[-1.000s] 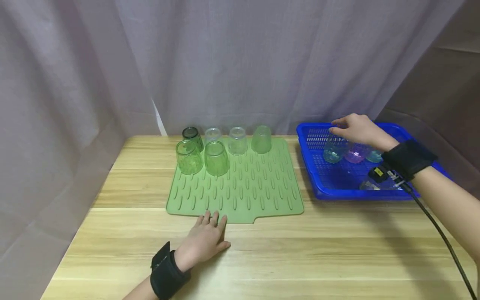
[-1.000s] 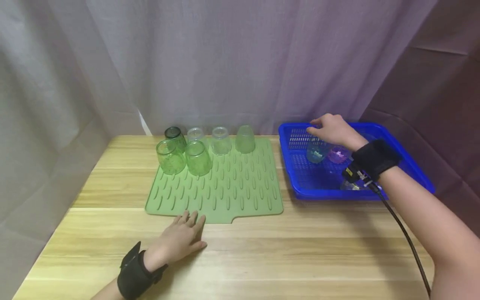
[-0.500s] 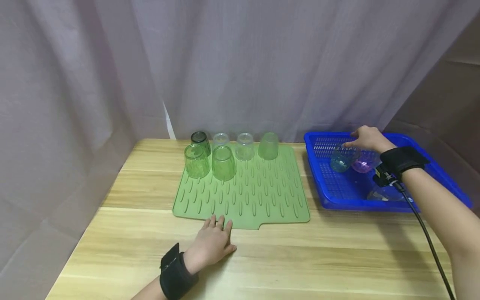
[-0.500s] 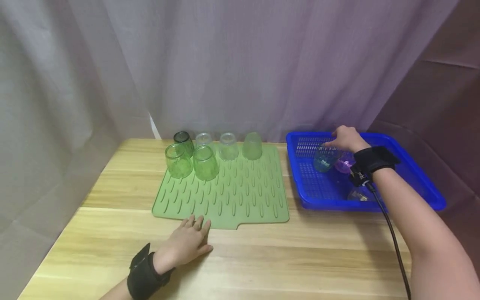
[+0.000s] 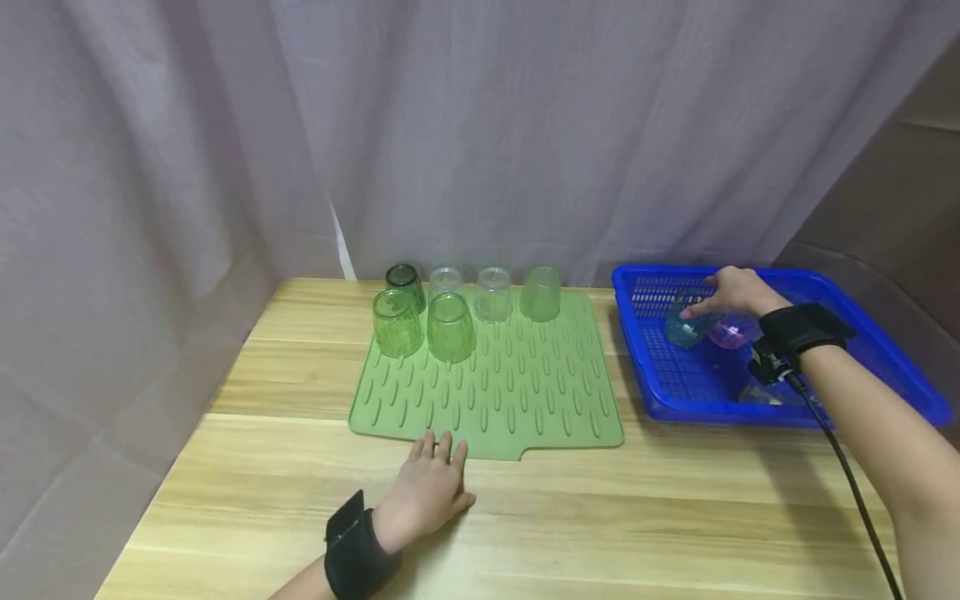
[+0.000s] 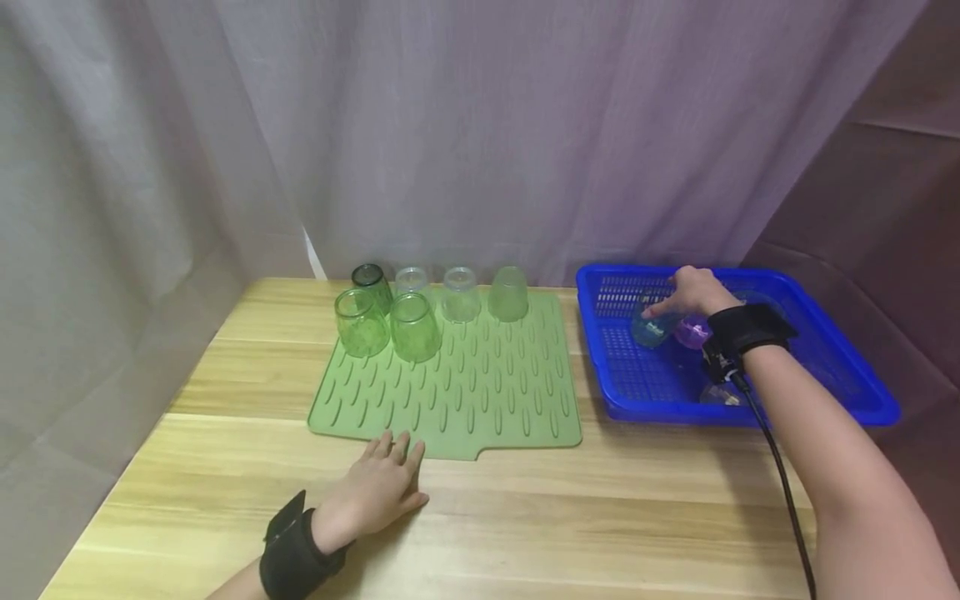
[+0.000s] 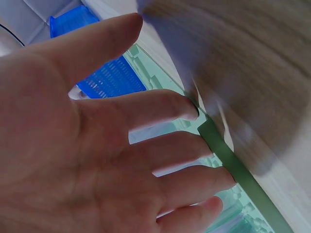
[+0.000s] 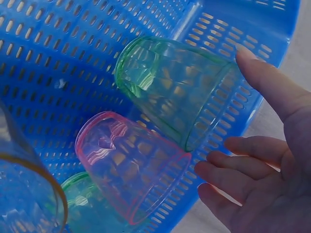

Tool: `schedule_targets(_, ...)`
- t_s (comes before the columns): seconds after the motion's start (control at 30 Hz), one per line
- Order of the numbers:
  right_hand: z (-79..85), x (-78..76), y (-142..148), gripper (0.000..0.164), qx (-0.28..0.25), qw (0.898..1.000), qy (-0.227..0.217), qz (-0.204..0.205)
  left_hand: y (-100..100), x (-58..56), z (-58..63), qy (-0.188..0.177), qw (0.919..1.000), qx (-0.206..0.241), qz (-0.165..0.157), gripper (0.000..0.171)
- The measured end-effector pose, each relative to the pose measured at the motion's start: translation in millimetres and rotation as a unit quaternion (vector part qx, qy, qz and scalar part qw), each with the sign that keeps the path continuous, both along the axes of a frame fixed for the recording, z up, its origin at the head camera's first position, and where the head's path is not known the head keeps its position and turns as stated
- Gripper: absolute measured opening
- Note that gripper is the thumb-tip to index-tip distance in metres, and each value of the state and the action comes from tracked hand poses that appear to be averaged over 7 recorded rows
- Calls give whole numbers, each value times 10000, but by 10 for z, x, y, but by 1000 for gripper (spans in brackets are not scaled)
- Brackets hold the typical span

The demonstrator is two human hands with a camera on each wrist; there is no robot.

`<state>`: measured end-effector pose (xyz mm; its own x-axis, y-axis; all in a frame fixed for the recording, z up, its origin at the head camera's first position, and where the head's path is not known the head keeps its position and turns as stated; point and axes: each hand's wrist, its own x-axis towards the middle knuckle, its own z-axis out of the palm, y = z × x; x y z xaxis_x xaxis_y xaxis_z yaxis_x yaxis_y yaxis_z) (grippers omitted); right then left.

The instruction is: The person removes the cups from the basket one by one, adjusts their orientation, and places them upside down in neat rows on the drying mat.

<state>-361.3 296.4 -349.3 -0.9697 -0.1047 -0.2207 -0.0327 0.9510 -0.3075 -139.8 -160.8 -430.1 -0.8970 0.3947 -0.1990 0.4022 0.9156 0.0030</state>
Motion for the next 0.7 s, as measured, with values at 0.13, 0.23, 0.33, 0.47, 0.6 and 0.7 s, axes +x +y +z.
schedule_targets(0.13, -23, -15, -5, 102, -14, 10000, -34, -17, 0, 12, 4, 84, 10000, -11, -14, 70)
schedule_targets(0.23, -44, -31, -6, 103, -9, 10000, -55, -13, 3, 17, 8, 79, 10000, -8, 5, 70)
schedule_targets(0.33, -67, -50, -3, 102, 33, 10000, -59, 34, 7, 17, 3, 73, 10000, -20, 23, 70)
schedule_targets(0.47, -101, -73, -2, 98, 62, 9999, -52, 122, 12, 15, -10, 70, 10000, -37, 43, 70)
schedule_targets(0.6, -138, -93, -8, 96, 72, 9997, -24, 214, 15, 15, -9, 75, 9999, -41, 56, 70)
schedule_targets(0.7, -145, -94, -10, 95, 120, 9995, 19, 288, 18, 16, -13, 63, 9999, -38, 71, 70)
